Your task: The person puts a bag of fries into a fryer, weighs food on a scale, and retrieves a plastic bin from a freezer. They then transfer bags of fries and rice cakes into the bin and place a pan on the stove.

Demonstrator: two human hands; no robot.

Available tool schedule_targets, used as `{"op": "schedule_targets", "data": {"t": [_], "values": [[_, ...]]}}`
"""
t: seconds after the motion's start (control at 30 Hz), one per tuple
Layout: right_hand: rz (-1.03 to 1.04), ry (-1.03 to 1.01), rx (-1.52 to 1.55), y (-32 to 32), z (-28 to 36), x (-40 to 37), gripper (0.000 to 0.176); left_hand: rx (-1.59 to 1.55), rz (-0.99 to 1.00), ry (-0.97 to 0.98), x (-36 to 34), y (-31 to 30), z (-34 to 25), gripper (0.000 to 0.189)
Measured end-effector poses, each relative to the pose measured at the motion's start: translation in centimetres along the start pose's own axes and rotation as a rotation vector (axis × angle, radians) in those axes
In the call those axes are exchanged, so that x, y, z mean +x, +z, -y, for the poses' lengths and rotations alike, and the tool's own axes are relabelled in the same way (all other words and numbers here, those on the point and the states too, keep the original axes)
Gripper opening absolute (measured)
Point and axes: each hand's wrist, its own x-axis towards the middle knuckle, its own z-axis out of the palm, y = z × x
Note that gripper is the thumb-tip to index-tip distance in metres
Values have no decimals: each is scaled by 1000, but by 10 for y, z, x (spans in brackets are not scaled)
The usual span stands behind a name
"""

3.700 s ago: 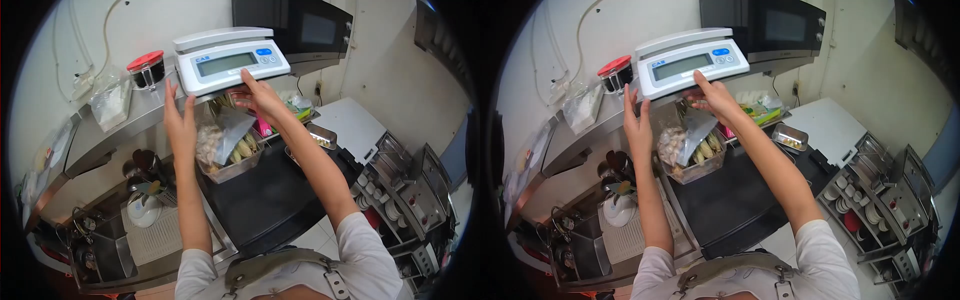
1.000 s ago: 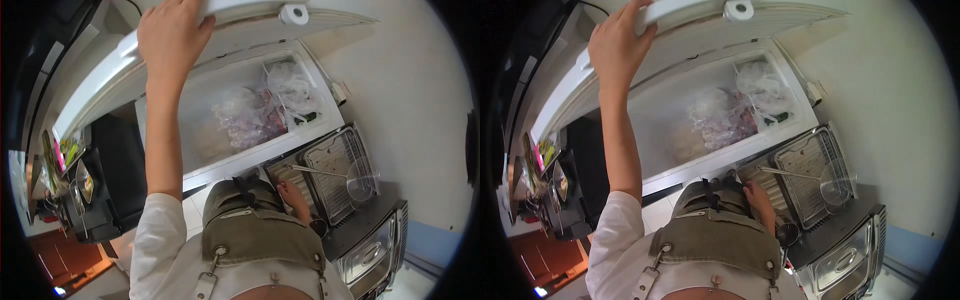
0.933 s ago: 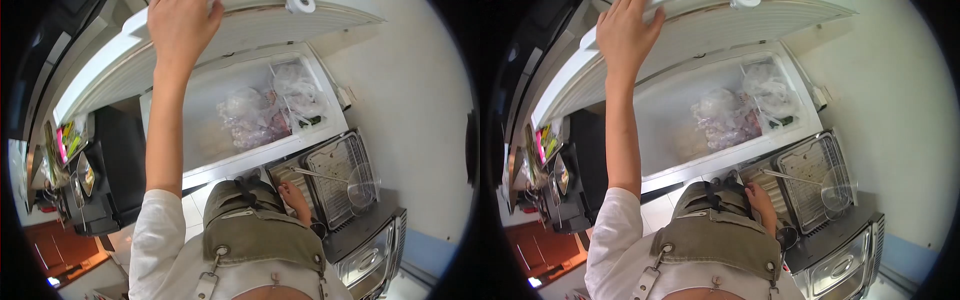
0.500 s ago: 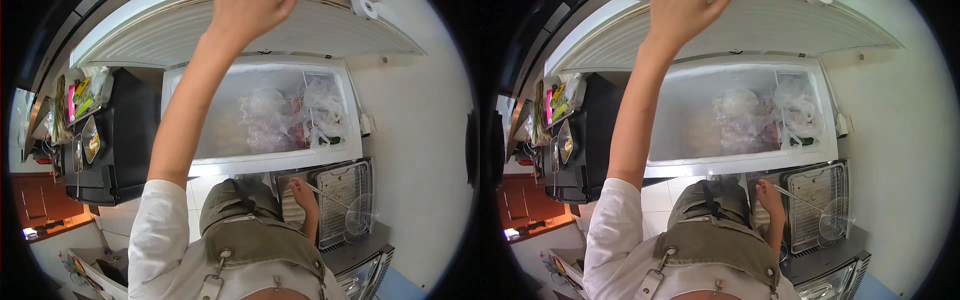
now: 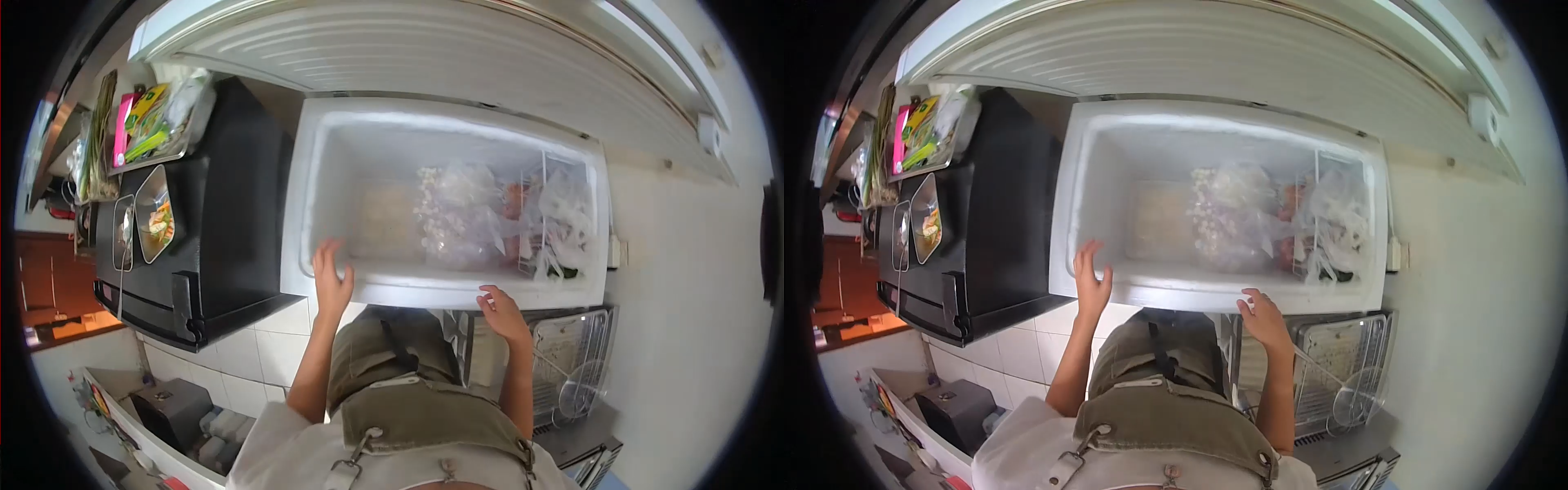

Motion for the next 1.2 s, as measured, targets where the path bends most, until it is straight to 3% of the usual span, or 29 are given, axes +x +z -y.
{"op": "schedule_targets", "data": {"t": [0.2, 0.27, 0.3, 0.37, 0.4, 0.47, 0.5, 0.53, 0.6, 0.67, 0.73, 0.8, 0.83, 0.9, 1.0, 1.2], "values": [[182, -289, -185, 65, 24, 109, 28, 95, -115, 13, -22, -10, 74, 37], [372, -276, -87, 96, 22, 159, 30, 95, -199, 26, -17, -3, 86, 35], [372, -289, -94, 113, 20, 181, 30, 89, -239, -3, -15, 0, 88, 34], [529, -74, 89, 152, 10, 225, 23, 76, -258, -44, -18, 12, 96, 33], [529, -85, 78, 171, -1, 248, 23, 59, -271, -81, -16, 20, 101, 33], [671, -79, -70, 211, -54, 292, 24, 33, -290, -107, -12, 20, 99, 32], [575, -278, -551, 255, -124, 331, 30, 3, -292, -116, -14, 20, 101, 32], [574, -286, -553, 262, -131, 338, 30, -24, -285, -122, -18, 19, 103, 33], [664, -611, -1022, 275, -135, 351, 29, -25, -302, -131, -19, 19, 102, 32], [650, -560, -954, 334, -216, 398, 32, -20, -312, -132, -18, 19, 105, 31], [620, -392, -881, 341, -197, 400, 33, -11, -333, -151, -22, 21, 107, 31], [542, -117, -795, 287, -58, 347, 32, -13, -359, -153, -22, 22, 106, 29], [542, -116, -789, 295, -70, 359, 32, -16, -384, -157, -22, 22, 106, 26], [647, -671, -882, 311, -102, 382, 29, -17, -399, -141, -24, 26, 107, 25], [624, -302, -713, 344, -139, 398, 28, -5, -420, -124, -29, 29, 113, 20], [509, -29, -578, 389, -187, 405, 29, 64, -448, -98, -37, 32, 119, 17]]}}
